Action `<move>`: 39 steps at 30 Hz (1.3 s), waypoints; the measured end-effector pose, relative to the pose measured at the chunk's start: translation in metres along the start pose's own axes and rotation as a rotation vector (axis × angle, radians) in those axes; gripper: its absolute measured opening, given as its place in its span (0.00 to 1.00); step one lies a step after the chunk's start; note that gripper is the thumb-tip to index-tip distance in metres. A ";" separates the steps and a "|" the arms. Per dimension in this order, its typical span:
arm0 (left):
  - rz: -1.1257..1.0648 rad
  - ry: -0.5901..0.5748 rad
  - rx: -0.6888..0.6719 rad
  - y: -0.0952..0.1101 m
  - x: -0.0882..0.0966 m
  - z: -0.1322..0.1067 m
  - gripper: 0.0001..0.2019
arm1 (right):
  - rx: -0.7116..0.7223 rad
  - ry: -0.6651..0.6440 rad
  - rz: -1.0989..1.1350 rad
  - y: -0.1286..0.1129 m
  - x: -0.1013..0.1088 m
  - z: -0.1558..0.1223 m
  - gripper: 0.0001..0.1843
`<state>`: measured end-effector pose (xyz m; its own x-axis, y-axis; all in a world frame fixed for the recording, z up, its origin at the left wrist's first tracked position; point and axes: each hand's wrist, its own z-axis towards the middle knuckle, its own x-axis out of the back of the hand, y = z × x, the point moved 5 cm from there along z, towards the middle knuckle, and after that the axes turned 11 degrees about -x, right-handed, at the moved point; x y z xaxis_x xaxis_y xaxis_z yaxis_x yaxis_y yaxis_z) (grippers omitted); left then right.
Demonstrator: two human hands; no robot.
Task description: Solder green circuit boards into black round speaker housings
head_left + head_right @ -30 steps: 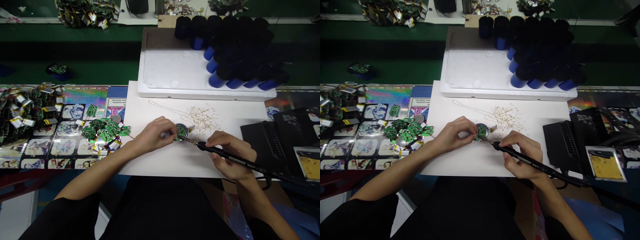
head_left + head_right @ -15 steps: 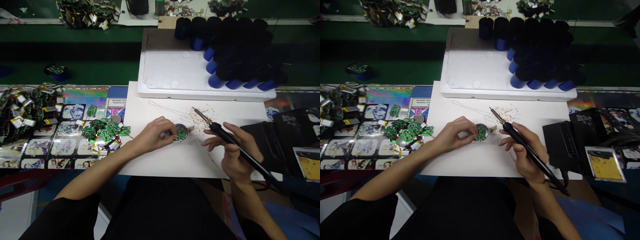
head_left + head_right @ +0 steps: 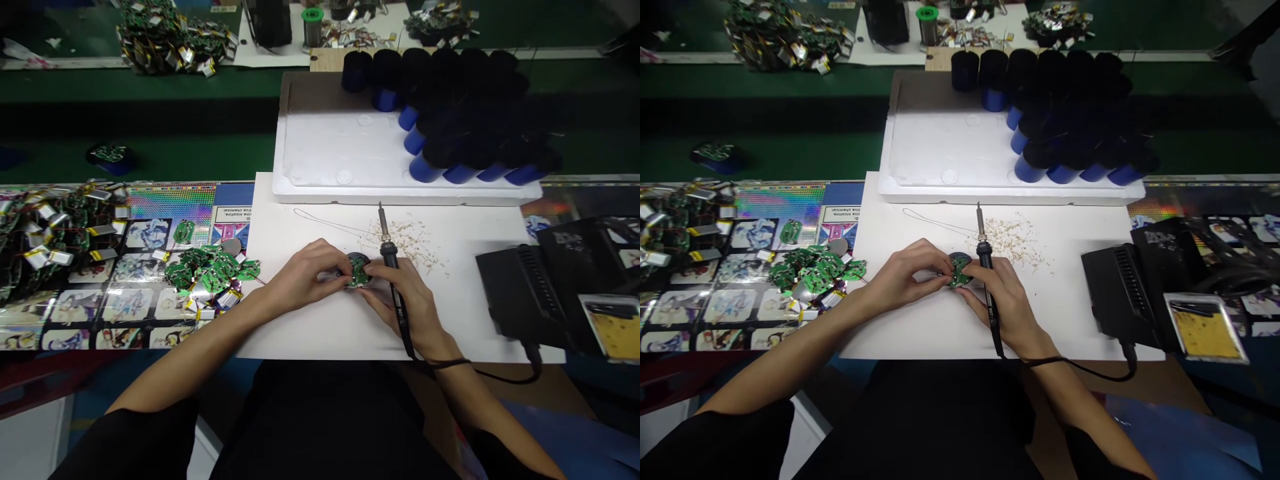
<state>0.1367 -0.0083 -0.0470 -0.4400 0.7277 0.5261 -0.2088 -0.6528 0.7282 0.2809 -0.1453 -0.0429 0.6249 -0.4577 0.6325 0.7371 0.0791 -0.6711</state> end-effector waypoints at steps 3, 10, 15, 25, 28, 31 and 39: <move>0.025 0.002 -0.047 0.001 -0.001 0.000 0.04 | -0.005 -0.054 0.020 0.003 0.005 0.004 0.24; 0.184 -0.060 -0.120 0.005 -0.007 0.000 0.08 | -0.001 -0.090 0.050 0.003 0.007 0.006 0.22; 0.226 -0.037 -0.158 0.005 -0.009 -0.002 0.06 | 0.034 0.049 0.079 -0.007 0.001 0.001 0.22; 0.148 -0.009 -0.115 0.006 -0.010 0.001 0.05 | 0.040 0.083 0.094 -0.005 0.004 -0.009 0.20; 0.209 -0.044 -0.131 0.008 -0.011 0.001 0.07 | -0.107 0.220 0.306 0.003 0.021 -0.018 0.19; 0.276 -0.074 -0.135 0.009 -0.013 0.001 0.07 | -0.252 0.365 0.461 0.010 0.039 -0.031 0.21; 0.451 -0.113 -0.199 0.016 -0.014 0.004 0.08 | -0.115 0.331 0.141 -0.005 0.064 -0.060 0.13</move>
<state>0.1429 -0.0285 -0.0412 -0.4295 0.3747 0.8217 -0.1872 -0.9271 0.3249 0.3019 -0.2281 -0.0223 0.5875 -0.7125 0.3837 0.6040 0.0705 -0.7939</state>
